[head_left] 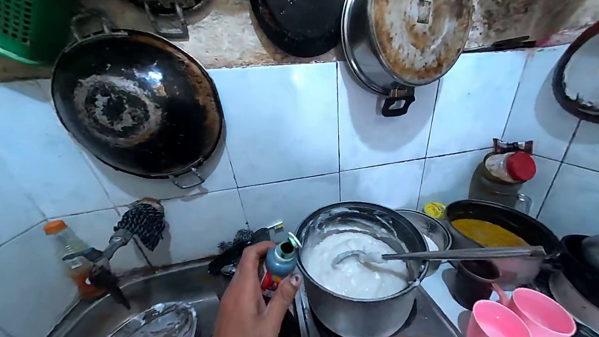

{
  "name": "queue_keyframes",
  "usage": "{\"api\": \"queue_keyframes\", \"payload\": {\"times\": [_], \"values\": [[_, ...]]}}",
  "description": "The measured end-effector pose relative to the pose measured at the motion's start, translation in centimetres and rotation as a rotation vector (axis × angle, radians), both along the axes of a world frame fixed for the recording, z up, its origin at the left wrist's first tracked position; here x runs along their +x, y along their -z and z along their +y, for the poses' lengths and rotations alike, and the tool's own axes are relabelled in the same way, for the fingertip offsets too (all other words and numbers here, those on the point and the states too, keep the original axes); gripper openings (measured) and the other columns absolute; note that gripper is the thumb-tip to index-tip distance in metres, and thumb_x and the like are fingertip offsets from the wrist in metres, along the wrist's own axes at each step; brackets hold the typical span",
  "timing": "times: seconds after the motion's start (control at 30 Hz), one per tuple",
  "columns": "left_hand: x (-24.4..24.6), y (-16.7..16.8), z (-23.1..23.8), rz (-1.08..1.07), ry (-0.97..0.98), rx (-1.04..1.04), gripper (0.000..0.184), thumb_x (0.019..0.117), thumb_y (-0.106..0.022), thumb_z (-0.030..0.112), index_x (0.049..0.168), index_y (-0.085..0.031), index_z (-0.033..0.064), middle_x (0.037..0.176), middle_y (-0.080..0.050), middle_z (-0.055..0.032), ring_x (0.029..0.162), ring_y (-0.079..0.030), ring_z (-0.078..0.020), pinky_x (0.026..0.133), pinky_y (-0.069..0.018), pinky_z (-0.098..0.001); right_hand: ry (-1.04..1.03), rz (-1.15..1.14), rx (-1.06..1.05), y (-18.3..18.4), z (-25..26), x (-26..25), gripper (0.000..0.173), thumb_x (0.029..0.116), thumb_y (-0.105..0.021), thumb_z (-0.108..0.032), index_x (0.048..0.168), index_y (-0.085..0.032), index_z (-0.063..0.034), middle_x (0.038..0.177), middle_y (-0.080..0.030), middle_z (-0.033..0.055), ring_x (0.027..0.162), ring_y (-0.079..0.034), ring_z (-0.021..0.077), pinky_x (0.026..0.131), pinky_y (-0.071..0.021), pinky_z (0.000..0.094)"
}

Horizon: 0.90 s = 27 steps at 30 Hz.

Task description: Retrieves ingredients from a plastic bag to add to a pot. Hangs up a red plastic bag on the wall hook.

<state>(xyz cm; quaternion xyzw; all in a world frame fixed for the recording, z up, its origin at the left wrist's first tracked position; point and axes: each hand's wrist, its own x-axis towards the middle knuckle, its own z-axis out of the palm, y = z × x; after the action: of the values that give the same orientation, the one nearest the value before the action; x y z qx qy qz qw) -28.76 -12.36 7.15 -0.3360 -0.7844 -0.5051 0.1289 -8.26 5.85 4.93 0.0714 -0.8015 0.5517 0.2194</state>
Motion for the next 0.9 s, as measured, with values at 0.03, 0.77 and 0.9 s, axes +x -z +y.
{"api": "queue_keyframes", "payload": {"times": [0.03, 0.77, 0.9], "values": [[-0.7, -0.4, 0.6, 0.027, -0.022, -0.049, 0.057, 0.0903, -0.067, 0.039, 0.133, -0.055, 0.0029, 0.117, -0.065, -0.0111, 0.100, -0.066, -0.0154, 0.083, -0.0573, -0.0355, 0.061, 0.072, 0.111, -0.5, 1.4, 0.4, 0.032, 0.1055, -0.049, -0.008, 0.130, -0.062, 0.0067, 0.122, -0.067, 0.0212, 0.091, -0.070, 0.0203, 0.080, -0.0607, 0.0373], [-6.4, -1.1, 3.5, 0.279, -0.174, -0.364, 0.048, 0.0864, -0.070, 0.034, 0.126, -0.057, 0.0103, 0.106, -0.065, -0.0073, 0.078, -0.066, -0.0209, 0.066, -0.0567, -0.0460, 0.542, -0.001, 1.607, -7.3, 12.9, -2.9, 0.044, 0.0780, -0.073, 0.006, 0.114, -0.078, -0.0181, 0.080, -0.065, 0.0070, 0.065, -0.062, 0.0269, 0.056, -0.0471, 0.0425], [-6.6, -1.2, 3.4, 0.356, -0.179, -0.395, 0.046, 0.0856, -0.069, 0.032, 0.124, -0.059, 0.0095, 0.106, -0.065, -0.0086, 0.080, -0.067, -0.0234, 0.065, -0.0567, -0.0485, 0.547, -0.096, 1.589, -7.3, 12.8, -2.1, 0.044, 0.0820, -0.070, 0.006, 0.119, -0.076, -0.0163, 0.085, -0.066, 0.0098, 0.072, -0.065, 0.0302, 0.060, -0.0492, 0.0443]]}}
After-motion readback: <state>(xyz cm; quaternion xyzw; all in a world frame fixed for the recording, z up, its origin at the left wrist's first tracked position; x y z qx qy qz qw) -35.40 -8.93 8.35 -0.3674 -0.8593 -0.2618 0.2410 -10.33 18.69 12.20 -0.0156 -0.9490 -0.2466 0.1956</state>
